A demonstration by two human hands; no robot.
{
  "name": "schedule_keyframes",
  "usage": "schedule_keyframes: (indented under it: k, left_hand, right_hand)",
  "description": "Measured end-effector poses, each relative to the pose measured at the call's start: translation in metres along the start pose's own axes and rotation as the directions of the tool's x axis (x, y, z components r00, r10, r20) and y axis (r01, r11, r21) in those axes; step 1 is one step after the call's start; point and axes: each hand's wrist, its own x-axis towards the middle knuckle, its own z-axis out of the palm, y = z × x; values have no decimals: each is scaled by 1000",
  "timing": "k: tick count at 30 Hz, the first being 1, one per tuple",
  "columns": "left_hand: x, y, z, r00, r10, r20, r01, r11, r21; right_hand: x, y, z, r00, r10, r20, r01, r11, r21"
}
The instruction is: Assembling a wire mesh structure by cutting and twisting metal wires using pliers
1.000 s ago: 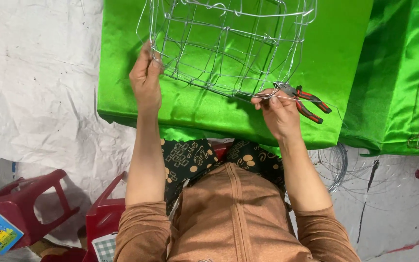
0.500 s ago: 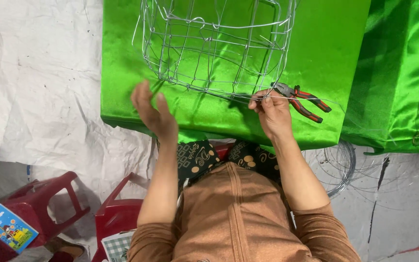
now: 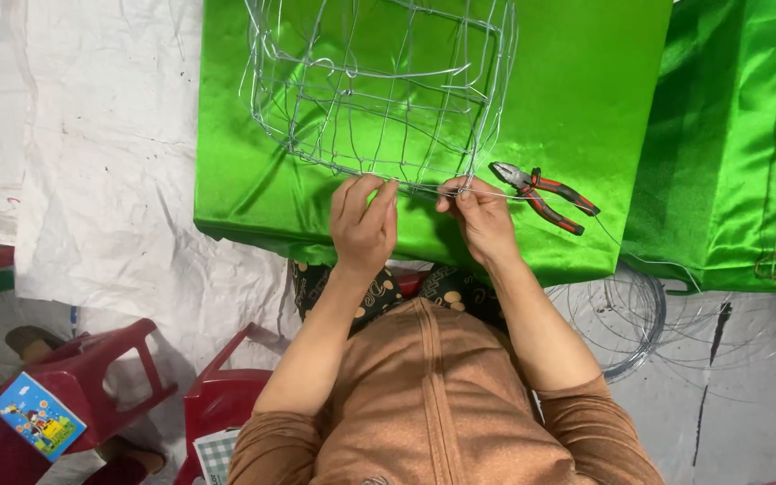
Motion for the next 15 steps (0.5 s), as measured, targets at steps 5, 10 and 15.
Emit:
schedule_keyframes:
  k: [5, 10, 15]
  left_hand:
    - [-13, -6, 8, 994, 82, 68, -96, 967, 235]
    - [-11, 1, 6, 995, 80, 59, -94, 953, 287]
    - [-17, 16, 3, 991, -73, 114, 60, 991, 120]
  right_hand:
    - [-2, -20, 5, 998, 2, 68, 0, 1000, -25]
    - [-5, -24, 13, 996, -16, 90, 24, 996, -89]
    - [-7, -17, 18, 998, -54, -25, 50, 990, -133]
